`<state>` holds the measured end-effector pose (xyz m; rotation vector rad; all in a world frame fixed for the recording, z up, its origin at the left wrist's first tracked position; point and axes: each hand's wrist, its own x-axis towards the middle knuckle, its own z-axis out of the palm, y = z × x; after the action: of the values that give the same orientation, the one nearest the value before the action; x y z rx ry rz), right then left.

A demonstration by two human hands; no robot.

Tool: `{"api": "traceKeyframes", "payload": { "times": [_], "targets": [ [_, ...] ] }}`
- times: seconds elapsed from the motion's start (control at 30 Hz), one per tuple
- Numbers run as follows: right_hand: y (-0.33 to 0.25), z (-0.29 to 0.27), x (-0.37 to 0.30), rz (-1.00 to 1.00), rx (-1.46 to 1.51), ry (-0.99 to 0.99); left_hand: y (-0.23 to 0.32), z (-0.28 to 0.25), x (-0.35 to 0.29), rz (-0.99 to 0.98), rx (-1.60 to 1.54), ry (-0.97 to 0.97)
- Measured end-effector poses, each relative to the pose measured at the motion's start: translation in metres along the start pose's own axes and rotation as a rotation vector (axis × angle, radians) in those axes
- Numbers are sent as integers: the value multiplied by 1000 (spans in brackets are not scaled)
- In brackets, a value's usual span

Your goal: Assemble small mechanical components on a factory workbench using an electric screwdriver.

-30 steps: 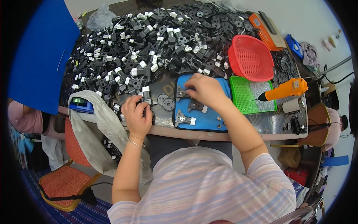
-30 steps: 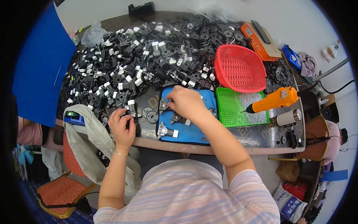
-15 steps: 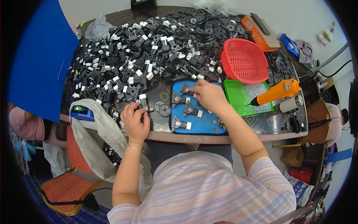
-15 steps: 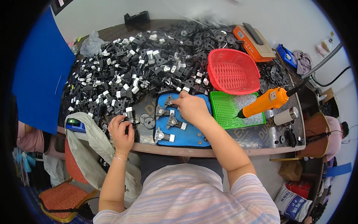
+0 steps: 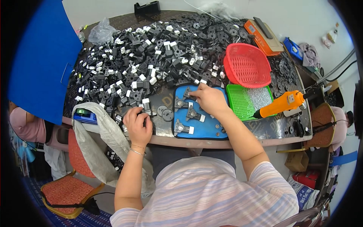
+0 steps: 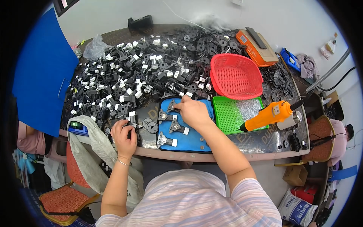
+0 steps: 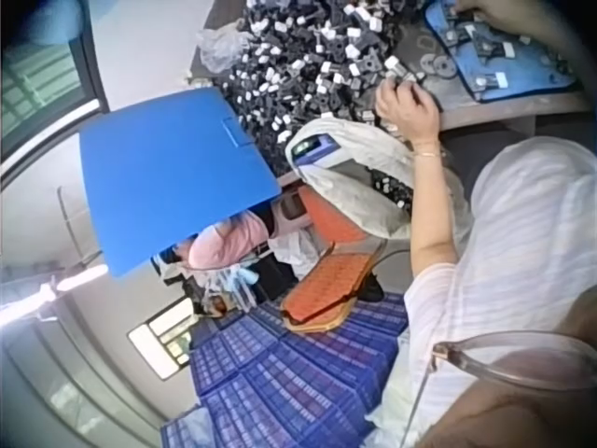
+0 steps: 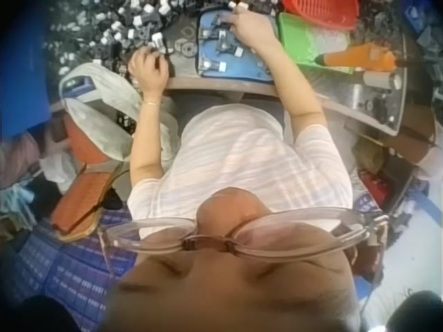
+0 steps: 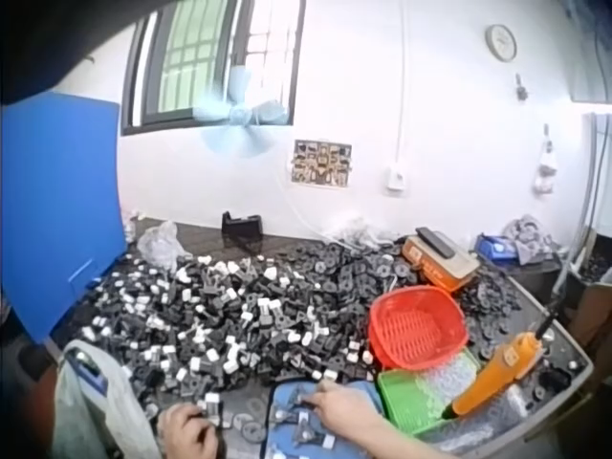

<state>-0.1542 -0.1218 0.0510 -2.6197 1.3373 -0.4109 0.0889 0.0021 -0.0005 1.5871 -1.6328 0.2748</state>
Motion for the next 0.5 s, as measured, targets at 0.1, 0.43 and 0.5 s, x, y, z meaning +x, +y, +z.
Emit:
{"api": "traceKeyframes", "payload": {
  "times": [0.1, 0.43, 0.5],
  "targets": [
    [-5, -1, -1, 5, -12, 14, 0, 0, 0, 1, 2, 3],
    [-22, 10, -7, -159, 133, -13, -2, 1, -2, -5, -11, 10],
    [-21, 8, -8, -123, 129, 27, -2, 1, -2, -6, -11, 11]
  ]
}}
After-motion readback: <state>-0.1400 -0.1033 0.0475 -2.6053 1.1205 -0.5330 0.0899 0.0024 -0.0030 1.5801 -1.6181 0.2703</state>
